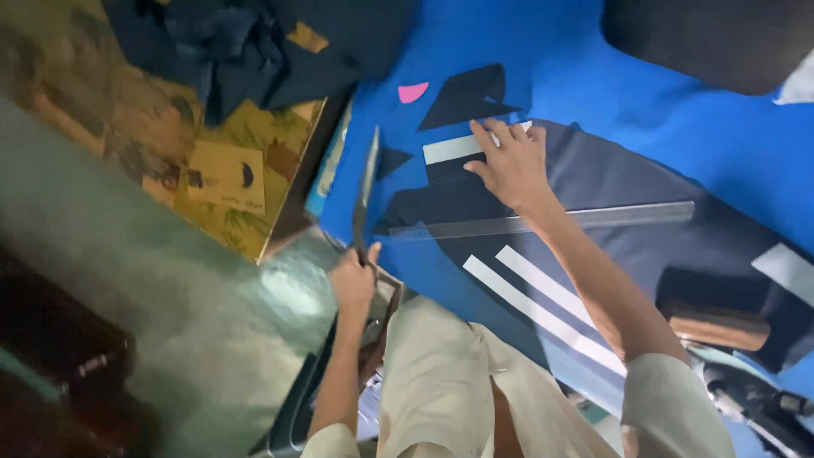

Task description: The person cuts dark fabric pieces using shears and a ruler on a blue work surface, then irons the cut pieces with a steam iron. The person handles the fabric and tools directly, moving pieces aside and adjusting the iron as needed.

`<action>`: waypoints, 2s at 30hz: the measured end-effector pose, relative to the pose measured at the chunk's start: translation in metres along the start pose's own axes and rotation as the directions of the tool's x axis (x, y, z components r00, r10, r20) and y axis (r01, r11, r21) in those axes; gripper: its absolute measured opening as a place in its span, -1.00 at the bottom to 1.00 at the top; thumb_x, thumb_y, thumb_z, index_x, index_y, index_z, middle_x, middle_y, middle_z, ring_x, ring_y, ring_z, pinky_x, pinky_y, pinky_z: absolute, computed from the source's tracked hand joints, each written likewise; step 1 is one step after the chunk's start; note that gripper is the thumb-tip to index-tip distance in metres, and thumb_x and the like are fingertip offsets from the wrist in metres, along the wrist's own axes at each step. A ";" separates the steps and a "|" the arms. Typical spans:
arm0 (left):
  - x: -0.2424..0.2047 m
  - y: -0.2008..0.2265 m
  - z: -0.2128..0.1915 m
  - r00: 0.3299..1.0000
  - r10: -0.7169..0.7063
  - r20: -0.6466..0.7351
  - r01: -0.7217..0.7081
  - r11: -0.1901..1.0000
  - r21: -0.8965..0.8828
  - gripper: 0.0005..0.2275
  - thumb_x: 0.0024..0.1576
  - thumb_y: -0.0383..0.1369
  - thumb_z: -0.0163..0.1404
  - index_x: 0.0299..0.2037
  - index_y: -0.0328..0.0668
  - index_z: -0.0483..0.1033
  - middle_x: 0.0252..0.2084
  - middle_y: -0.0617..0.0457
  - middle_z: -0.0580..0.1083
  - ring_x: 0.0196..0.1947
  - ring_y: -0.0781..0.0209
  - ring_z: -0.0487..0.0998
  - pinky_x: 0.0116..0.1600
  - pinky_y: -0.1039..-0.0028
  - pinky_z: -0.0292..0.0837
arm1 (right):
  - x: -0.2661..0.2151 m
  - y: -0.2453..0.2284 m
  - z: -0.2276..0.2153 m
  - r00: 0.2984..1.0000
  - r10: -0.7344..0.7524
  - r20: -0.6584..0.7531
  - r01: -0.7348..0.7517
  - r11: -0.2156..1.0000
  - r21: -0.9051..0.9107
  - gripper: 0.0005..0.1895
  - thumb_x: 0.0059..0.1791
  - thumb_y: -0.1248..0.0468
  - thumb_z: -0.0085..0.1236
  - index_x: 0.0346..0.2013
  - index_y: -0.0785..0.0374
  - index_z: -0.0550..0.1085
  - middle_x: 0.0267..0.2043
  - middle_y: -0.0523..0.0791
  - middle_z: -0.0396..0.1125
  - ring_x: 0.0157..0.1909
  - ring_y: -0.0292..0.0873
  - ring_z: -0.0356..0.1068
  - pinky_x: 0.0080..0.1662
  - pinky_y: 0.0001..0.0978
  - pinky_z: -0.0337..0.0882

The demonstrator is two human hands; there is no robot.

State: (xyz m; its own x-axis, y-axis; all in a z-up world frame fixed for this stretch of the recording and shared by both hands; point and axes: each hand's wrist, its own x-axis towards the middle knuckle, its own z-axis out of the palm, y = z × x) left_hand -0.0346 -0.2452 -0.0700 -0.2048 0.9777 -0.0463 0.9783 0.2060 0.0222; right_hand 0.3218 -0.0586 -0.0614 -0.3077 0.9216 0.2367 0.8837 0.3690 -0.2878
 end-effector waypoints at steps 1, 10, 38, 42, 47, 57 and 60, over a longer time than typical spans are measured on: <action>0.020 -0.008 0.002 1.000 0.026 -0.006 -0.026 1.000 -0.012 -0.46 0.13 0.19 0.11 -0.59 -0.13 0.39 -0.68 -0.06 0.41 -0.68 -0.06 0.52 -0.55 0.24 0.41 | -0.004 0.002 0.011 1.000 0.019 -0.011 -0.019 1.000 -0.019 -0.24 -0.18 -0.09 0.45 0.27 0.00 0.45 0.09 -0.18 0.30 -0.07 -0.11 0.37 -0.05 -0.10 0.29; 0.157 -0.017 -0.002 0.843 0.531 -0.086 -0.529 0.847 0.042 -0.44 0.14 0.19 0.15 -0.63 0.01 0.21 -0.82 0.22 0.13 -0.85 0.38 0.16 -0.66 0.67 0.17 | -0.060 -0.010 -0.032 0.827 0.560 -0.052 -0.525 0.801 0.287 -0.65 -0.05 0.00 0.45 -0.34 0.23 0.59 -0.08 0.02 0.49 0.24 0.14 0.38 0.28 0.01 0.31; 0.023 0.171 -0.072 0.183 0.928 -0.324 -0.964 0.106 -0.242 -0.89 0.41 -0.47 0.03 -0.03 -0.41 0.56 -0.13 -0.31 0.51 -0.06 -0.28 0.54 0.09 0.01 0.46 | -0.540 -0.270 -0.190 -0.722 0.692 0.005 0.078 0.074 0.994 -0.61 0.01 0.31 0.20 0.11 0.10 0.34 -0.29 -0.27 0.23 -0.33 -0.39 0.26 -0.31 -0.50 0.30; -0.023 0.244 -0.027 0.248 0.868 -0.430 -0.947 0.124 -0.296 -0.72 0.34 -0.27 0.09 0.05 -0.41 0.50 -0.01 -0.35 0.42 -0.04 -0.36 0.47 0.07 -0.02 0.43 | -0.698 -0.285 -0.205 -0.811 0.535 -0.237 -0.131 0.228 0.965 -0.35 0.06 0.47 0.21 0.41 0.05 0.27 0.20 -0.17 0.40 0.05 -0.30 0.44 0.09 -0.46 0.53; -0.037 0.263 -0.004 0.472 0.853 -0.225 -0.872 0.413 -0.263 -0.65 0.27 -0.25 0.19 0.09 -0.38 0.48 0.03 -0.27 0.40 0.00 -0.27 0.44 -0.04 0.00 0.44 | -0.921 -0.374 -0.106 -0.948 0.237 0.211 0.245 0.126 0.961 -0.30 0.02 0.06 0.02 0.44 0.05 0.12 0.42 -0.14 0.11 0.39 -0.10 0.11 0.32 -0.05 0.10; -0.046 0.293 0.024 0.667 0.682 -0.302 -0.702 0.710 0.052 -0.82 -0.08 -0.31 0.37 -0.30 0.06 0.68 -0.23 0.06 0.51 -0.12 0.15 0.52 0.03 0.43 0.39 | -0.594 -0.187 -0.140 -0.193 0.979 0.059 -0.760 -0.187 0.622 -0.59 0.21 0.22 0.06 0.31 0.35 0.42 0.19 0.20 0.37 0.19 0.25 0.38 0.14 0.10 0.41; 0.000 0.275 0.087 0.705 0.706 0.075 -0.677 0.700 -0.229 -0.33 -0.12 -0.32 0.41 0.19 0.04 0.30 0.17 -0.12 0.31 0.18 -0.17 0.39 0.18 0.01 0.37 | -0.538 -0.174 -0.108 0.103 0.970 0.222 -0.860 -0.025 0.509 -0.61 0.17 0.02 0.10 0.26 0.02 0.53 0.08 -0.04 0.48 0.15 0.09 0.44 0.13 0.01 0.43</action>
State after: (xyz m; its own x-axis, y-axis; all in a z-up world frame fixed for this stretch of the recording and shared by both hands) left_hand 0.2367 -0.1920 -0.1508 0.5482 0.8313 -0.0915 0.8162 -0.5079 0.2753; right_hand 0.3713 -0.6318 -0.0385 0.7472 0.4792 -0.4605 0.0626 -0.7406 -0.6690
